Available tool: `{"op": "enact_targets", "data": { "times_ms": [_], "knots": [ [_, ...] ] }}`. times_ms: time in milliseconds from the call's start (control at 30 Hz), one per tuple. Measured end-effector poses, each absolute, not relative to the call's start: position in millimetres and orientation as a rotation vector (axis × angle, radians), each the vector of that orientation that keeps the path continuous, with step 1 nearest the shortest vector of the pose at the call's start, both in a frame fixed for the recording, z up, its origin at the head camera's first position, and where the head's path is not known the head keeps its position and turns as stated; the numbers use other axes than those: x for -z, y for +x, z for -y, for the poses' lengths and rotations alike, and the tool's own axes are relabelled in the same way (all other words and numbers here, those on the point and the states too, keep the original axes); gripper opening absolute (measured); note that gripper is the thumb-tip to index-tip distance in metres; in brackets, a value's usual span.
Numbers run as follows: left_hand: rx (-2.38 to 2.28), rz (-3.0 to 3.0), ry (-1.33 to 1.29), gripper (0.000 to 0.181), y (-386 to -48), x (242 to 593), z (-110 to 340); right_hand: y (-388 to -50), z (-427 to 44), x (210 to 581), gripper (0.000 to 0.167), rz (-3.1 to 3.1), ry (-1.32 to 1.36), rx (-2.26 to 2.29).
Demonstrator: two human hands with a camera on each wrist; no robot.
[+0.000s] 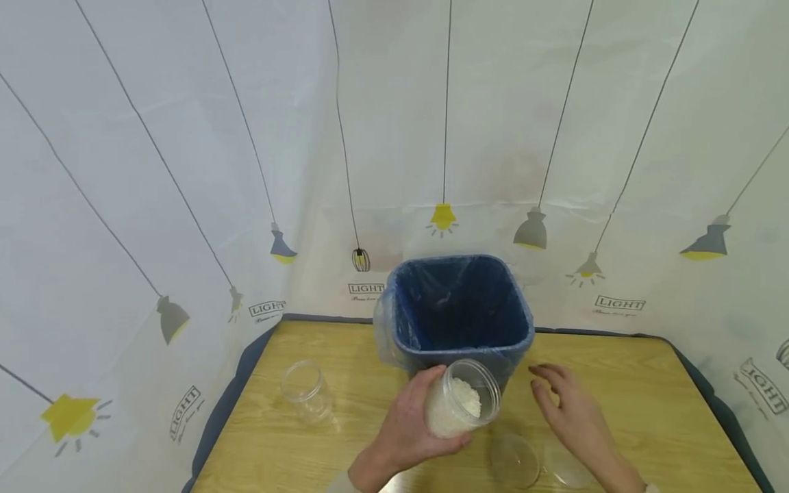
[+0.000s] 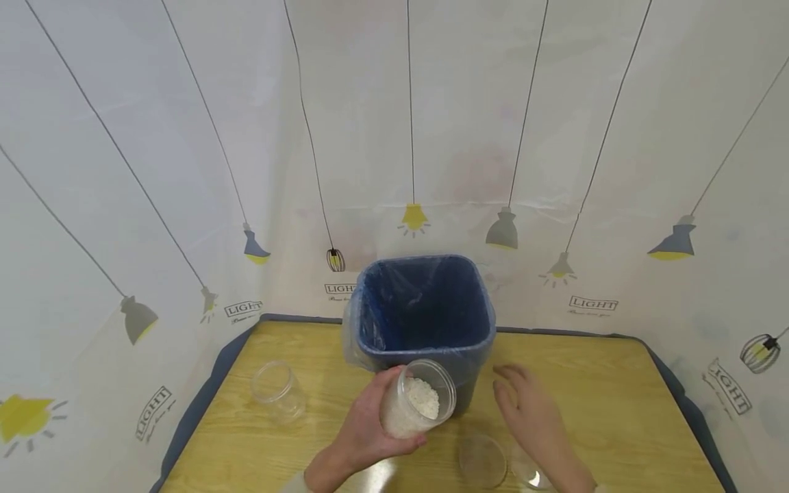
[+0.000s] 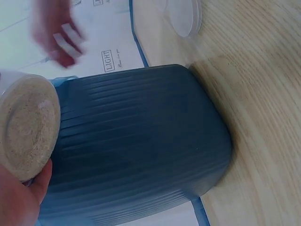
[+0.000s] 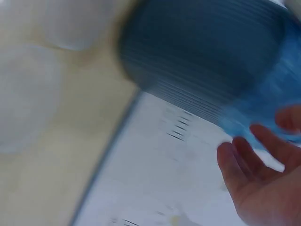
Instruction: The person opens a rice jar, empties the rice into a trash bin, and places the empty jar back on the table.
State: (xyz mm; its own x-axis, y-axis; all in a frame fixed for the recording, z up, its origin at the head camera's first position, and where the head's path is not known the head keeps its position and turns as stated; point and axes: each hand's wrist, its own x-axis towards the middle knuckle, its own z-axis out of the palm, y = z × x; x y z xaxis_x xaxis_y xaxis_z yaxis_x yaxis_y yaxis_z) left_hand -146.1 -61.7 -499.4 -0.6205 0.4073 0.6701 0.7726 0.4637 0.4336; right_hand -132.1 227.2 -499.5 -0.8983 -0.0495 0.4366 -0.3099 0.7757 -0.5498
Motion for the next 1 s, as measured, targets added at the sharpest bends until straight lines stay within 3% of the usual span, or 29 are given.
{"op": "enact_targets", "data": {
  "times_ms": [100,233,433,700,1000],
  "knots": [
    [1.0,2.261,-0.969,0.102,-146.1,497.6,62.7,-143.1,-233.1,460.7,0.035,2.502,0.228,-1.066],
    [0.986,2.29,-0.96,0.102,-146.2,497.2,64.1,-162.5,-233.1,424.2,0.056,2.576,0.199,-1.298],
    [0.962,2.308,-0.958,0.104,-146.5,497.0,66.3,-188.4,-222.9,411.9,0.079,2.76,0.133,-1.605],
    [0.977,2.331,-0.952,0.103,-147.3,494.4,68.0,-194.0,-215.5,418.0,0.075,2.586,0.036,-1.941],
    [0.994,2.337,-0.957,0.105,-148.4,490.4,76.0,-193.5,-214.0,429.3,0.064,2.523,0.049,-1.958]
  ]
}}
